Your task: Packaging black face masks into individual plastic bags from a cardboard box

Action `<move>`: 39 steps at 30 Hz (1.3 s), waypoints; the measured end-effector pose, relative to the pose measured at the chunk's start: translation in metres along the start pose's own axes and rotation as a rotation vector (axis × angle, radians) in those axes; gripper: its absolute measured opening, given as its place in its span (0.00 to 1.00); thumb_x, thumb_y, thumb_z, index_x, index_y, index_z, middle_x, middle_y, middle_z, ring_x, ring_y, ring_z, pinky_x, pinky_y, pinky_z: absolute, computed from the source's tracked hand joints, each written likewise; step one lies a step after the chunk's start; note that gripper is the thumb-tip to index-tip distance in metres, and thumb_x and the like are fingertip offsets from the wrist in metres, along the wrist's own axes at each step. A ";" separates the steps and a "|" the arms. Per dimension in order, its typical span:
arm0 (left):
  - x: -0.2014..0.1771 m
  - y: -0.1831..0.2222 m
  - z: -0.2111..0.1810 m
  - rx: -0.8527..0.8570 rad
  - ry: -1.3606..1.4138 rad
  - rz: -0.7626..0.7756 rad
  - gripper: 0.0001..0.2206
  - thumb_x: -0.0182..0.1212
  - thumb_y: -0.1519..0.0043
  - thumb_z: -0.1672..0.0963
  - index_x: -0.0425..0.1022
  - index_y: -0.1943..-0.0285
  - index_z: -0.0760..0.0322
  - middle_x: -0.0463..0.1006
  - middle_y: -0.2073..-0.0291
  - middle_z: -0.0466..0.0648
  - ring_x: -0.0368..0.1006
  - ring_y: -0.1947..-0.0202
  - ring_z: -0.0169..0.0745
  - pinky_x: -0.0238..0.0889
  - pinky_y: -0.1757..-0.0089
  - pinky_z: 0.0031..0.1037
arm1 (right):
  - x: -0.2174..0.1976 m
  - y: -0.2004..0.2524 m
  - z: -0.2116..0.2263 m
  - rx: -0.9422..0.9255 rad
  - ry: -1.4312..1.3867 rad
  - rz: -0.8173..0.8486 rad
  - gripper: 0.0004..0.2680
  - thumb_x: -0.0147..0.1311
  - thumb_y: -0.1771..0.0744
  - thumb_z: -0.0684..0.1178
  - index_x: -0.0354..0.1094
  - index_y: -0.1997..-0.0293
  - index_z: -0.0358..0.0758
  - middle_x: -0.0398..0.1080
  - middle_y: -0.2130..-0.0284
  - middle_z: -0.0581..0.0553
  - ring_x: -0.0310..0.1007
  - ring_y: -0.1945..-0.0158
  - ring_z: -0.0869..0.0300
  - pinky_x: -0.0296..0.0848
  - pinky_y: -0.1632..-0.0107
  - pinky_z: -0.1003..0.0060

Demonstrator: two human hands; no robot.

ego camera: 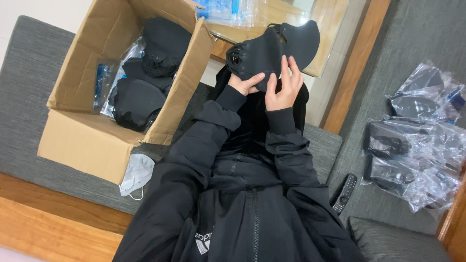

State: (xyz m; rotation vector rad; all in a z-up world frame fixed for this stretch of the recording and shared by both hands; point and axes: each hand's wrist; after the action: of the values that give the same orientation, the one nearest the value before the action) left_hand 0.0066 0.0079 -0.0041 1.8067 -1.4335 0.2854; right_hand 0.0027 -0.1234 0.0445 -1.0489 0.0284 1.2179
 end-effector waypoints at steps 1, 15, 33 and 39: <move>0.000 0.001 0.000 -0.001 0.001 0.003 0.44 0.82 0.47 0.63 0.53 0.25 0.68 0.73 0.38 0.64 0.77 0.48 0.66 0.83 0.55 0.47 | 0.001 0.002 -0.003 0.000 0.003 -0.001 0.19 0.57 0.32 0.43 0.66 0.31 0.44 0.63 0.38 0.41 0.66 0.39 0.46 0.63 0.37 0.51; 0.002 0.005 -0.006 0.051 0.057 0.007 0.33 0.80 0.47 0.65 0.65 0.33 0.67 0.78 0.45 0.61 0.81 0.52 0.63 0.84 0.58 0.50 | -0.005 0.000 0.020 0.001 -0.149 -0.053 0.06 0.61 0.34 0.38 0.80 0.55 0.40 0.74 0.73 0.49 0.69 0.67 0.59 0.70 0.70 0.73; 0.005 0.023 -0.045 -0.050 0.226 0.004 0.21 0.73 0.39 0.62 0.71 0.40 0.51 0.82 0.53 0.62 0.83 0.60 0.68 0.85 0.58 0.47 | 0.009 -0.022 -0.108 0.962 -0.685 -0.147 0.04 0.57 0.31 0.40 0.74 0.53 0.36 0.77 0.75 0.35 0.71 0.85 0.60 0.66 0.90 0.70; -0.003 0.014 -0.035 -0.075 0.232 -0.014 0.26 0.75 0.41 0.62 0.67 0.38 0.48 0.82 0.52 0.60 0.82 0.58 0.67 0.84 0.58 0.49 | 0.007 -0.027 -0.099 0.967 -0.583 -0.124 0.12 0.57 0.31 0.41 0.66 0.41 0.34 0.78 0.73 0.33 0.72 0.85 0.58 0.65 0.90 0.68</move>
State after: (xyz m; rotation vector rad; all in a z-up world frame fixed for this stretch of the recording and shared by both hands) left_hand 0.0032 0.0341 0.0232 1.6638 -1.2524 0.4140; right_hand 0.0754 -0.1834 0.0022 0.1513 0.0869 1.1495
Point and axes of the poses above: each hand's wrist, its own y-axis away from the middle knuckle, its own x-axis out of the palm, z = x × y
